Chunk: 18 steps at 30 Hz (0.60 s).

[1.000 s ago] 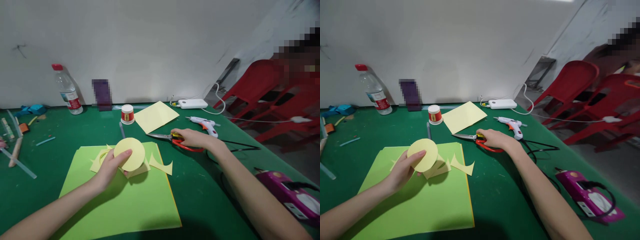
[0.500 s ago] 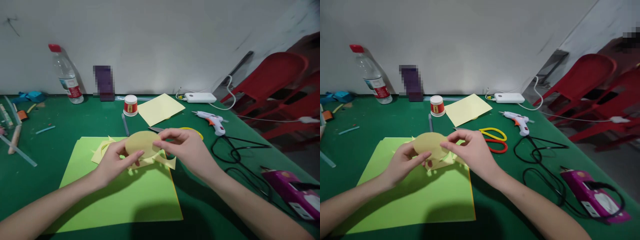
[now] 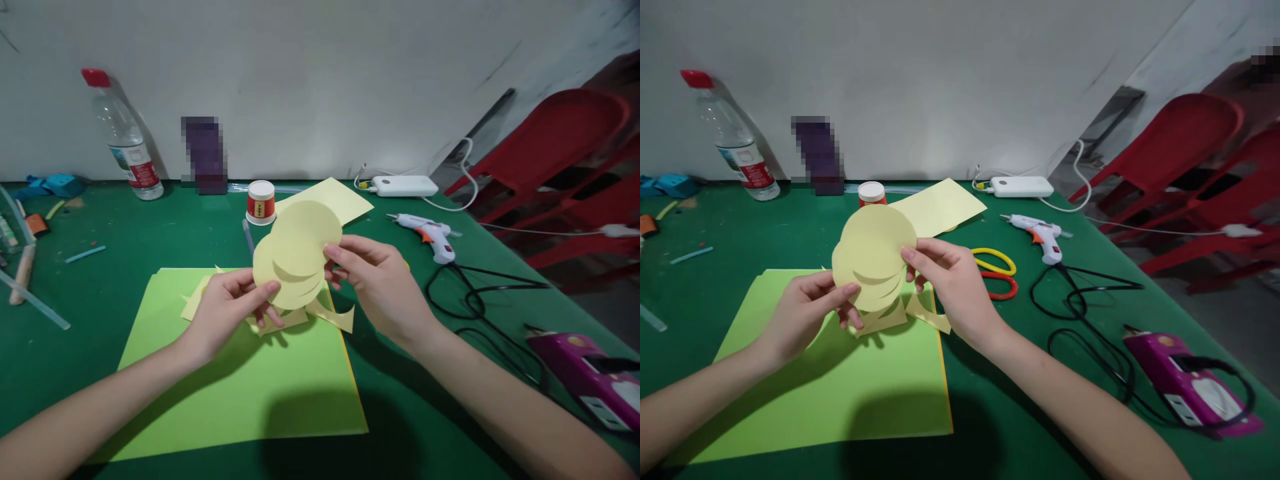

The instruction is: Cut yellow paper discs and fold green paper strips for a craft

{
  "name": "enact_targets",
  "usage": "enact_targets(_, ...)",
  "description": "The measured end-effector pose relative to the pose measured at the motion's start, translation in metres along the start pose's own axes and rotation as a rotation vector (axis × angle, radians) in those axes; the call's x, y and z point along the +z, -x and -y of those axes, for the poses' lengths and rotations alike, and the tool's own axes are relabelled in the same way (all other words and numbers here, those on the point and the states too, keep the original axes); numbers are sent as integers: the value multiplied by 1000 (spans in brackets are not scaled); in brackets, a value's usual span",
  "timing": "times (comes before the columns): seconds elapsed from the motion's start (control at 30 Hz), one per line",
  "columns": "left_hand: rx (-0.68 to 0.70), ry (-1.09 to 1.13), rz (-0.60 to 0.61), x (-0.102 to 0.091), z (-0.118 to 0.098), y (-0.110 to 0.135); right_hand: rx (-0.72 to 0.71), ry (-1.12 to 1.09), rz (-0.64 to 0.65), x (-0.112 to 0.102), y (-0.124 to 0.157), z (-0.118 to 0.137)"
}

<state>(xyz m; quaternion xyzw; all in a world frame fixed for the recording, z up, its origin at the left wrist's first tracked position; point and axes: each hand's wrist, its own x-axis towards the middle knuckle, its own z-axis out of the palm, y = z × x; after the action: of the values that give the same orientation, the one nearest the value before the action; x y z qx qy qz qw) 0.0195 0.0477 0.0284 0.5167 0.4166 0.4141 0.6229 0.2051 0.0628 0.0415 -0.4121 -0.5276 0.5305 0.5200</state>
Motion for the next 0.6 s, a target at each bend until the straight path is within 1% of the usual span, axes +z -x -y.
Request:
enact_targets(0.1,5,42,-3,-4,2,-2,-4,-155,55,-2,-3,-4)
enact_targets(0.2,48,4,-8,-6,0,-2,-13,-281,179,-7,-7,-9)
enact_targets(0.27,70,-32,-10,-7,-3,0,-9,-330,230,-9,-10,-11)
enact_targets(0.43,130,-80,-49,-7,-13,2,128,-361,221,-6,-7,-5)
enact_targets(0.5,133,-88,-67,-7,-15,2,169,-385,239,-4,-4,-2)
enact_targets(0.6,128,-84,-91,-7,-17,1,145,-430,321,-2,-1,-3)
